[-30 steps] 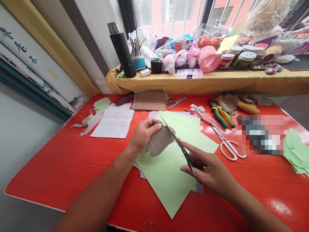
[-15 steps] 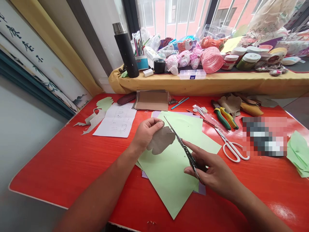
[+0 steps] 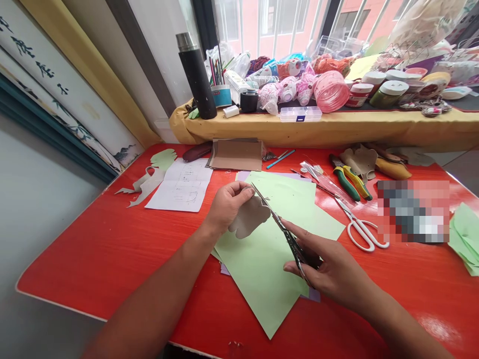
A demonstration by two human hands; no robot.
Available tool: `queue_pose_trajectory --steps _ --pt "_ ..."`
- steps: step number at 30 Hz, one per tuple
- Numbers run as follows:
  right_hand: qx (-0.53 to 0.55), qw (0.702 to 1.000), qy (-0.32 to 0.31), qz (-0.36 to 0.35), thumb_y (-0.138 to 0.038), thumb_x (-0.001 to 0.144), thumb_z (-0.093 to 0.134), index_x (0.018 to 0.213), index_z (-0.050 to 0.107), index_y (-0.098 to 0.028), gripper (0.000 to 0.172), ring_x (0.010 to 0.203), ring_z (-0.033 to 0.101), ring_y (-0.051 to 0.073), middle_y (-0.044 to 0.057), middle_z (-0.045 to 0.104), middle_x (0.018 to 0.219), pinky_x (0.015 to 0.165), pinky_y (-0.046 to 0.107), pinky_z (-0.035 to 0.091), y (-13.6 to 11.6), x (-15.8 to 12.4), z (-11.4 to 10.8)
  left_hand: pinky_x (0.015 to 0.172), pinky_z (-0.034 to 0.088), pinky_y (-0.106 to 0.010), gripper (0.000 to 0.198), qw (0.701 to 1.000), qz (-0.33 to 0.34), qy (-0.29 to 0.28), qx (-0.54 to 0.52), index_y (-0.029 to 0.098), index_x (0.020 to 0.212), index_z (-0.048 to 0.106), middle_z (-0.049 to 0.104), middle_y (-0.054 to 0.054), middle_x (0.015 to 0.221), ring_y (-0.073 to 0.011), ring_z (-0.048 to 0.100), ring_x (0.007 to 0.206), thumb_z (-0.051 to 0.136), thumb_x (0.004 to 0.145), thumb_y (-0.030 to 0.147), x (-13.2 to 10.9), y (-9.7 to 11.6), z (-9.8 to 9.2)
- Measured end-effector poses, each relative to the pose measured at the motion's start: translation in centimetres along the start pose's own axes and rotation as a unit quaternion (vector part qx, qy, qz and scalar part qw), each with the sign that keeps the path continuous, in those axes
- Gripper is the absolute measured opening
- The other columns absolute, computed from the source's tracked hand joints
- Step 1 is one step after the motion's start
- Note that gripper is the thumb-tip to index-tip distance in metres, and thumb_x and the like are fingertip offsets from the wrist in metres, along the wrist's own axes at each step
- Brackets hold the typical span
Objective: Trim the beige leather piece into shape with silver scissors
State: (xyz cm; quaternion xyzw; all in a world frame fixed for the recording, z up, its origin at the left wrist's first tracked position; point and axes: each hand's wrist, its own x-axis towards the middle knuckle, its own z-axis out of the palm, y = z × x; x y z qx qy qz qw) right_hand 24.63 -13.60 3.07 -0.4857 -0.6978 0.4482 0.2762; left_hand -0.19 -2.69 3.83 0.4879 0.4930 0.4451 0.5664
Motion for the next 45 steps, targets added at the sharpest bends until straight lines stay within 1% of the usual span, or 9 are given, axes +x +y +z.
queue_pose_trajectory --steps 8,15,20,26,32,38,43,45 --pt "-0.003 1.0 -0.013 0.008 -0.035 0.101 0.072 0.168 0.048 -0.031 0.072 0.067 0.035 0.016 -0.005 0.049 0.08 0.058 0.025 0.038 0.4 -0.1 0.2 0.069 0.046 -0.03 0.028 1.0 0.002 -0.002 0.003 0.02 0.086 0.074 0.074 -0.003 0.083 -0.018 0.063 0.075 0.081 0.084 0.047 0.0 0.1 0.1" --pt "0.001 1.0 -0.007 0.013 -0.038 0.1 0.072 0.168 0.049 -0.028 0.073 0.068 0.033 0.017 -0.004 0.049 0.079 0.058 0.026 0.037 0.5 0.0 0.6 0.067 0.046 -0.029 0.032 0.997 -0.027 -0.003 -0.068 0.019 0.084 0.072 0.07 -0.002 0.08 -0.0166 0.06 0.072 0.085 0.077 0.047 -0.1 -0.1 0.7" --pt "0.002 1.0 -0.001 0.01 -0.038 0.098 0.073 0.167 0.051 -0.025 0.073 0.067 0.033 0.017 -0.003 0.05 0.079 0.057 0.027 0.035 0.3 0.3 0.7 0.066 0.046 -0.028 0.034 0.995 -0.037 -0.003 -0.088 0.019 0.085 0.072 0.07 -0.001 0.08 -0.0161 0.06 0.072 0.087 0.074 0.047 -0.1 -0.3 0.9" --pt "0.026 0.999 -0.002 0.024 -0.037 0.097 0.073 0.167 0.051 -0.025 0.074 0.065 0.029 0.016 -0.005 0.04 0.075 0.055 0.027 0.031 0.1 0.2 0.8 0.066 0.047 -0.027 0.033 0.995 -0.036 -0.012 -0.091 0.019 0.088 0.073 0.07 -0.001 0.081 -0.0157 0.061 0.073 0.086 0.078 0.047 -0.1 -0.5 0.9" --pt "0.039 0.999 -0.003 0.022 -0.035 0.096 0.073 0.167 0.051 -0.023 0.075 0.064 0.029 0.016 -0.005 0.037 0.075 0.055 0.028 0.03 -0.1 0.3 0.8 0.066 0.047 -0.027 0.031 0.996 -0.032 -0.011 -0.082 0.019 0.087 0.073 0.07 -0.001 0.082 -0.016 0.061 0.074 0.085 0.079 0.046 -0.1 -0.6 0.9" --pt "0.043 0.999 -0.007 0.025 -0.036 0.096 0.073 0.167 0.05 -0.023 0.076 0.064 0.03 0.016 -0.005 0.04 0.075 0.055 0.027 0.031 -0.1 0.3 0.7 0.067 0.047 -0.028 0.031 0.995 -0.039 -0.008 -0.097 0.02 0.088 0.073 0.071 -0.002 0.082 -0.0164 0.061 0.074 0.085 0.079 0.046 0.1 -0.8 0.7" --pt "0.021 0.999 -0.004 0.025 -0.035 0.095 0.074 0.166 0.053 -0.023 0.075 0.068 0.035 0.017 -0.003 0.05 0.079 0.06 0.027 0.038 0.0 0.3 0.7 0.066 0.046 -0.027 0.03 0.996 -0.039 -0.004 -0.08 0.02 0.087 0.073 0.071 -0.002 0.083 -0.0165 0.061 0.074 0.085 0.079 0.046 0.1 -0.9 0.8" --pt "0.04 0.999 0.001 0.035 -0.034 0.094 0.074 0.166 0.054 -0.025 0.075 0.066 0.034 0.016 -0.005 0.046 0.076 0.058 0.026 0.037 -0.1 0.4 0.7 0.067 0.047 -0.027 0.03 0.997 -0.031 0.002 -0.069 0.02 0.086 0.073 0.07 -0.002 0.083 -0.0162 0.061 0.075 0.086 0.079 0.046 0.1 -0.9 0.8"
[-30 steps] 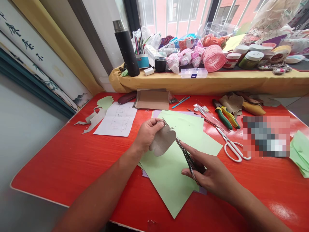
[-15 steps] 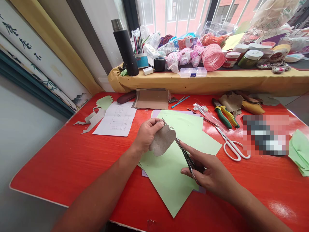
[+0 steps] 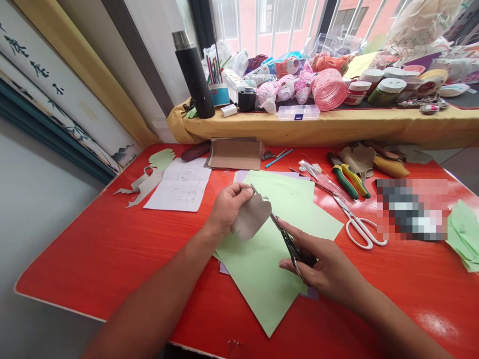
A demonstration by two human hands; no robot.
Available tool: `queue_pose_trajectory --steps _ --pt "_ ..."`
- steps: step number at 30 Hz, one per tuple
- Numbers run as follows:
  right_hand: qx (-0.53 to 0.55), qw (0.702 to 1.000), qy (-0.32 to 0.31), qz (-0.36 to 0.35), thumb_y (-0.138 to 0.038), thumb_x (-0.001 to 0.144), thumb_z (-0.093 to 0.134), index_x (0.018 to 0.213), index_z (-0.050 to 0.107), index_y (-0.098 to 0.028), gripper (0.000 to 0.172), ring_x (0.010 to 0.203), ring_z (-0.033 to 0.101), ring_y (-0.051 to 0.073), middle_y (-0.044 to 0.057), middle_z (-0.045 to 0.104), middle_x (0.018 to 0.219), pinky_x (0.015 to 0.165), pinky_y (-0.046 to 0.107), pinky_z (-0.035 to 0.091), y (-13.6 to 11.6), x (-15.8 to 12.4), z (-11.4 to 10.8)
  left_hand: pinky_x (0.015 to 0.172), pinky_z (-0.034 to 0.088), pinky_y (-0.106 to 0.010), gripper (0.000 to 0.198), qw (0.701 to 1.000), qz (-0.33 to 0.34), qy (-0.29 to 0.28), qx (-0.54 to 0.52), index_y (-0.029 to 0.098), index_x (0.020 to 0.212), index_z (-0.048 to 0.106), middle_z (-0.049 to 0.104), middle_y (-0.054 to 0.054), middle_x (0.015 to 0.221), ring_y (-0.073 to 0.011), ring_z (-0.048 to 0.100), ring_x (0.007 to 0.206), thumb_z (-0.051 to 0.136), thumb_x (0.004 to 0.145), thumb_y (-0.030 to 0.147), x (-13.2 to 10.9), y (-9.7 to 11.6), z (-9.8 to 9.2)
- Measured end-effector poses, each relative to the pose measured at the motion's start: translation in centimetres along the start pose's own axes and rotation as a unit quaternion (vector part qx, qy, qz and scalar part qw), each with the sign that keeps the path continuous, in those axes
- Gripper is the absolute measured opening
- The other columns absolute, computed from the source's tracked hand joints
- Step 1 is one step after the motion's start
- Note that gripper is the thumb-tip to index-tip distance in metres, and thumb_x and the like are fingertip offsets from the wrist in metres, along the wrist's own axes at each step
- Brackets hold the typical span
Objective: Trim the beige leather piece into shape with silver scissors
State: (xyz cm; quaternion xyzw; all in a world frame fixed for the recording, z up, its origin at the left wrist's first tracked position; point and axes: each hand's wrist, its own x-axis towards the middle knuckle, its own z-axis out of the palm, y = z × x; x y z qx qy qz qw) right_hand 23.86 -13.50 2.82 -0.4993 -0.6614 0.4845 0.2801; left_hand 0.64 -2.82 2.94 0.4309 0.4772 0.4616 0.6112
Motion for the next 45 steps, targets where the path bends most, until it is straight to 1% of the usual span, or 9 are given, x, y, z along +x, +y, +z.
queue_pose_trajectory --steps 3,6,9,12,19,26,32,38,45 --pt "0.07 0.997 0.022 0.028 -0.034 0.091 0.077 0.165 0.055 -0.025 0.077 0.06 0.032 0.014 -0.007 0.039 0.072 0.053 0.026 0.032 -0.3 0.1 0.1 0.067 0.047 -0.027 0.034 1.0 0.003 0.011 -0.006 0.02 0.086 0.071 0.068 -0.001 0.082 -0.0154 0.06 0.074 0.087 0.079 0.049 -0.1 0.1 0.1" --pt "0.139 0.987 0.058 0.053 -0.04 0.093 0.078 0.159 0.062 -0.025 0.07 0.054 0.035 0.012 -0.007 0.04 0.069 0.051 0.027 0.034 -0.2 0.1 0.2 0.064 0.047 -0.025 0.037 0.999 0.003 0.01 -0.037 0.021 0.088 0.07 0.066 0.001 0.082 -0.0144 0.058 0.072 0.088 0.079 0.051 -0.5 0.5 0.3" --pt "0.177 0.978 0.086 0.066 -0.049 0.096 0.077 0.15 0.071 -0.022 0.06 0.048 0.041 0.013 -0.008 0.042 0.059 0.05 0.028 0.037 0.1 0.3 0.1 0.06 0.045 -0.024 0.037 0.998 0.002 -0.013 -0.059 0.022 0.087 0.066 0.062 0.002 0.08 -0.0132 0.055 0.069 0.088 0.08 0.051 -1.3 0.8 1.0" --pt "0.2 0.971 0.123 0.052 -0.053 0.093 0.081 0.143 0.076 -0.018 0.062 0.044 0.044 0.012 -0.009 0.044 0.054 0.046 0.028 0.036 0.3 0.5 -0.1 0.06 0.044 -0.025 0.038 0.996 -0.023 -0.048 -0.07 0.022 0.086 0.064 0.061 0.002 0.081 -0.0134 0.054 0.068 0.087 0.081 0.052 -2.4 1.0 1.9" --pt "0.248 0.96 0.122 0.044 -0.055 0.087 0.085 0.116 0.08 -0.018 0.048 0.04 0.047 0.009 -0.008 0.052 0.06 0.041 0.025 0.034 -0.3 1.0 0.0 0.063 0.045 -0.026 0.036 0.992 -0.039 -0.107 -0.056 0.022 0.09 0.066 0.063 0.001 0.087 -0.0145 0.054 0.072 0.084 0.085 0.052 -4.0 0.2 3.5" --pt "0.238 0.96 0.136 0.061 -0.053 0.086 0.086 0.094 0.073 -0.021 0.035 0.038 0.046 0.009 -0.01 0.049 0.053 0.039 0.022 0.035 -0.5 0.9 0.0 0.067 0.042 -0.026 0.035 0.993 -0.025 -0.118 0.001 0.021 0.089 0.065 0.061 0.0 0.088 -0.0145 0.051 0.076 0.079 0.091 0.053 -3.8 -0.8 3.3" --pt "0.241 0.957 0.149 0.057 -0.056 0.086 0.084 0.092 0.072 -0.021 0.037 0.037 0.046 0.009 -0.009 0.052 0.056 0.038 0.023 0.034 -0.7 1.0 -0.7 0.068 0.037 -0.028 0.042 0.99 -0.017 -0.136 0.044 0.02 0.078 0.061 0.051 0.002 0.077 -0.0142 0.041 0.071 0.076 0.092 0.056 -3.4 -0.6 2.9" --pt "0.237 0.96 0.137 0.06 -0.059 0.086 0.084 0.099 0.075 -0.021 0.041 0.036 0.048 0.01 -0.011 0.047 0.054 0.039 0.023 0.035 -0.4 0.9 -0.5 0.072 0.044 -0.03 0.046 0.994 0.014 -0.103 0.021 0.02 0.064 0.056 0.068 -0.006 0.1 -0.0182 0.054 0.083 0.08 0.087 0.053 -3.5 0.1 2.9" --pt "0.244 0.964 0.081 0.069 -0.056 0.087 0.085 0.103 0.078 -0.021 0.039 0.039 0.049 0.01 -0.01 0.049 0.056 0.04 0.023 0.035 -0.6 0.8 -0.1 0.062 0.039 -0.028 0.05 0.991 0.013 -0.123 0.042 0.021 0.069 0.057 0.06 0.0 0.075 -0.0148 0.049 0.067 0.08 0.087 0.061 -4.1 0.2 2.9"
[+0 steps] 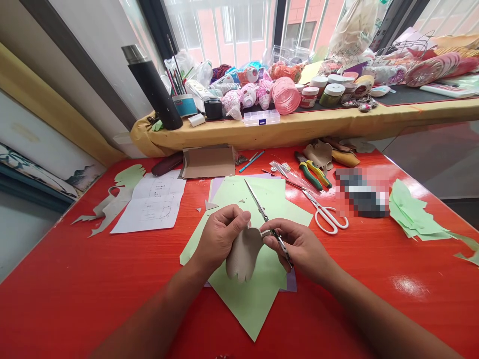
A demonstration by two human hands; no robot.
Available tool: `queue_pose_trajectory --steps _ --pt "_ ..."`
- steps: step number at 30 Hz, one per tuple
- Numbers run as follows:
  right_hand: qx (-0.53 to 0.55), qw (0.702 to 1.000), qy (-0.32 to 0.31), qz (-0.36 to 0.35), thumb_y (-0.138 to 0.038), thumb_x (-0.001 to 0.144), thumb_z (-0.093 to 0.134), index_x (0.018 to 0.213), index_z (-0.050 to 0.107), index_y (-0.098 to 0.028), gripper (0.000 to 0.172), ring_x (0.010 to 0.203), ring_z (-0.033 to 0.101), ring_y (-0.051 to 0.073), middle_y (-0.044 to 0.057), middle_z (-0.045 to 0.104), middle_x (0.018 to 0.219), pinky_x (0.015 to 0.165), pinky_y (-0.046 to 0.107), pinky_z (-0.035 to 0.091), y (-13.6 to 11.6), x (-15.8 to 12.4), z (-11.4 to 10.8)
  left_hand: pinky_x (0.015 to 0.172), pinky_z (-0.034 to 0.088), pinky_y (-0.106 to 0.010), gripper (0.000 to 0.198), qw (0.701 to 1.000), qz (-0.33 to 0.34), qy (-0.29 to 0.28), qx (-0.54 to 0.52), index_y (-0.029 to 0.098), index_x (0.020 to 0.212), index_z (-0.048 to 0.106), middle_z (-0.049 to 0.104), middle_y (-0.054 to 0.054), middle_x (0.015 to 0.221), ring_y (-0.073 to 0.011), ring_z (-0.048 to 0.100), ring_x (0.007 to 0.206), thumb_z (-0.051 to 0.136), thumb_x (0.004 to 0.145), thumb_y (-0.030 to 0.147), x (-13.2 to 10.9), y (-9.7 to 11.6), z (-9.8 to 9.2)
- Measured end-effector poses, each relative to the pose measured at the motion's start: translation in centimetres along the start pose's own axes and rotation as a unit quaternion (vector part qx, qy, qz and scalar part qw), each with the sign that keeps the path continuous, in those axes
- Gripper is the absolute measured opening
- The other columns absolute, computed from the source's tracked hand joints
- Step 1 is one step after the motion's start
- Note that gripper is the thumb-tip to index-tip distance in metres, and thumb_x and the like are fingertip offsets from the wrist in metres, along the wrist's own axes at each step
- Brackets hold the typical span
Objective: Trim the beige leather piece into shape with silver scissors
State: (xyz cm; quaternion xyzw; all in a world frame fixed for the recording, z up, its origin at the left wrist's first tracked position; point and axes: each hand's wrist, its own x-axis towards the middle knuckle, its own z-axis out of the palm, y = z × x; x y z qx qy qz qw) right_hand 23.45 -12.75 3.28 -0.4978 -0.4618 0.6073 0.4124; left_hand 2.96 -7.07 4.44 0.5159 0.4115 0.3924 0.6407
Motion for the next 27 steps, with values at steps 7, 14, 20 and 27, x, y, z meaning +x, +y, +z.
queue_pose_trajectory --steps 7,14,20,27 --pt "0.032 0.999 0.019 -0.021 -0.057 0.089 0.084 0.093 0.073 -0.021 0.038 0.036 0.046 0.008 -0.01 0.049 0.054 0.04 0.022 0.033 -0.3 0.1 -0.7 0.052 0.029 -0.025 0.055 0.999 -0.043 -0.004 0.028 0.021 0.077 0.056 0.05 0.004 0.067 -0.011 0.039 0.058 0.081 0.083 0.07 0.7 0.6 -1.0" --pt "0.047 0.998 0.03 -0.015 -0.056 0.087 0.085 0.09 0.07 -0.022 0.037 0.033 0.042 0.009 -0.011 0.051 0.049 0.039 0.022 0.028 -0.8 0.1 -1.1 0.071 0.047 -0.029 0.039 0.985 -0.089 -0.118 0.086 0.023 0.097 0.078 0.073 -0.007 0.097 -0.0222 0.064 0.089 0.091 0.077 0.054 1.1 1.3 -2.3" --pt "0.088 0.995 0.053 -0.012 -0.057 0.086 0.087 0.088 0.067 -0.022 0.039 0.032 0.043 0.008 -0.011 0.05 0.049 0.037 0.02 0.029 -0.6 0.1 -1.4 0.073 0.049 -0.029 0.038 0.986 -0.089 -0.135 0.048 0.021 0.088 0.071 0.071 -0.005 0.091 -0.0204 0.064 0.086 0.094 0.074 0.048 1.1 1.5 -2.3" --pt "0.099 0.993 0.06 -0.01 -0.056 0.086 0.089 0.088 0.068 -0.022 0.04 0.033 0.042 0.007 -0.012 0.05 0.048 0.038 0.018 0.03 -0.4 0.2 -1.4 0.068 0.047 -0.027 0.035 0.991 -0.078 -0.105 0.032 0.02 0.087 0.072 0.07 -0.003 0.087 -0.0166 0.062 0.077 0.092 0.076 0.046 0.9 2.1 -1.8"
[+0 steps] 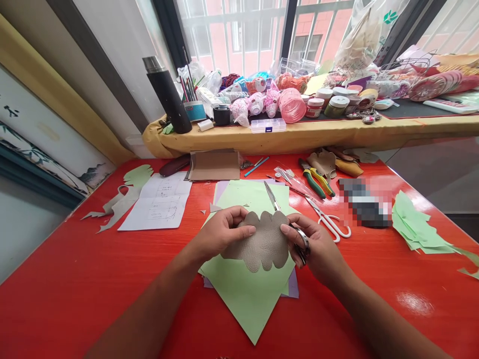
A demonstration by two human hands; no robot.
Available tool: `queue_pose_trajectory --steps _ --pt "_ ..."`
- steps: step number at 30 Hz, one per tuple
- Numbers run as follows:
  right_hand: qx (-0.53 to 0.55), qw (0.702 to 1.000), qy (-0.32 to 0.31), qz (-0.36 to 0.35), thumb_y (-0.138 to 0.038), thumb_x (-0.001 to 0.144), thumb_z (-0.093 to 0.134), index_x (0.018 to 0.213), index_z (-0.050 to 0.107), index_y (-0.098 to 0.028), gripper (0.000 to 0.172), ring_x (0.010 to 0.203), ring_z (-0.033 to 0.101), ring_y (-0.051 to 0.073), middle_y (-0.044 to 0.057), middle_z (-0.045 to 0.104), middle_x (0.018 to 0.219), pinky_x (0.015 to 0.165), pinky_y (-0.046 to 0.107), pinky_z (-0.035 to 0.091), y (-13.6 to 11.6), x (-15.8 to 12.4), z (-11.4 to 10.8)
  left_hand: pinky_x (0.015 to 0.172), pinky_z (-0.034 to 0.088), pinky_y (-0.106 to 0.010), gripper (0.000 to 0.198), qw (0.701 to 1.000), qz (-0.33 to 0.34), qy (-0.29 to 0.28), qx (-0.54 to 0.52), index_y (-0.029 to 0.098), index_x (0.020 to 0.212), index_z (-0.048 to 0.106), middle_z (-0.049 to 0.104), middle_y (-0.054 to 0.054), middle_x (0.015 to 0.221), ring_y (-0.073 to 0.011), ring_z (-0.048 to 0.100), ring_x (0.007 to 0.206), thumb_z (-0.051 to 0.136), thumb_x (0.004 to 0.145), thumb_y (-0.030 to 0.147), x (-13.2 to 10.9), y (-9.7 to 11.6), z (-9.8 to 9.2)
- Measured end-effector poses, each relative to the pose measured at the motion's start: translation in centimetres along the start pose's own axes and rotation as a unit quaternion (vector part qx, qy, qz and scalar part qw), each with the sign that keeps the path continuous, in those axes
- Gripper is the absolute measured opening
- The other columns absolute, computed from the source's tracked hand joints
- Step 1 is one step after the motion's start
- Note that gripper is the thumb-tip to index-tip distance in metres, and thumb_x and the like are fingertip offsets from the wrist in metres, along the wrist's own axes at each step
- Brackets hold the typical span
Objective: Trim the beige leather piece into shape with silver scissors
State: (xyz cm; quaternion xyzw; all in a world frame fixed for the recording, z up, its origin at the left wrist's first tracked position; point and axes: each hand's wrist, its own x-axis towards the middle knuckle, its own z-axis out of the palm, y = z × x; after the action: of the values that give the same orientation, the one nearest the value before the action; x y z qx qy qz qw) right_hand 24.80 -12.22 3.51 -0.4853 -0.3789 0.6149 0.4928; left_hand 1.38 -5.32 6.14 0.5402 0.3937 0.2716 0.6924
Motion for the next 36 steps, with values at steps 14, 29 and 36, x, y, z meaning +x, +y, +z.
queue_pose_trajectory --steps 14,29,36 --pt "-0.024 1.0 -0.006 -0.002 -0.057 0.088 0.087 0.09 0.069 -0.022 0.039 0.034 0.044 0.007 -0.011 0.053 0.046 0.039 0.018 0.033 0.2 0.1 -0.2 0.07 0.048 -0.026 0.036 1.0 -0.009 0.007 0.022 0.018 0.094 0.075 0.069 -0.003 0.091 -0.0156 0.06 0.079 0.083 0.085 0.052 0.2 -0.6 0.0" --pt "-0.11 0.993 0.005 -0.047 -0.059 0.091 0.081 0.107 0.075 -0.021 0.042 0.036 0.048 0.009 -0.011 0.051 0.05 0.041 0.022 0.036 -0.3 -0.1 -0.6 0.056 0.039 -0.026 0.033 0.983 -0.053 -0.04 0.168 0.02 0.089 0.07 0.06 0.001 0.077 -0.0147 0.054 0.067 0.071 0.091 0.053 -0.4 -0.6 0.1" --pt "-0.209 0.975 -0.042 -0.055 -0.049 0.094 0.077 0.107 0.077 -0.019 0.032 0.041 0.049 0.011 -0.009 0.047 0.056 0.041 0.024 0.037 0.6 -0.5 0.6 0.055 0.036 -0.025 0.023 0.966 -0.042 -0.062 0.246 0.021 0.08 0.066 0.056 0.004 0.07 -0.0131 0.05 0.064 0.068 0.092 0.04 -0.4 -0.7 0.7"
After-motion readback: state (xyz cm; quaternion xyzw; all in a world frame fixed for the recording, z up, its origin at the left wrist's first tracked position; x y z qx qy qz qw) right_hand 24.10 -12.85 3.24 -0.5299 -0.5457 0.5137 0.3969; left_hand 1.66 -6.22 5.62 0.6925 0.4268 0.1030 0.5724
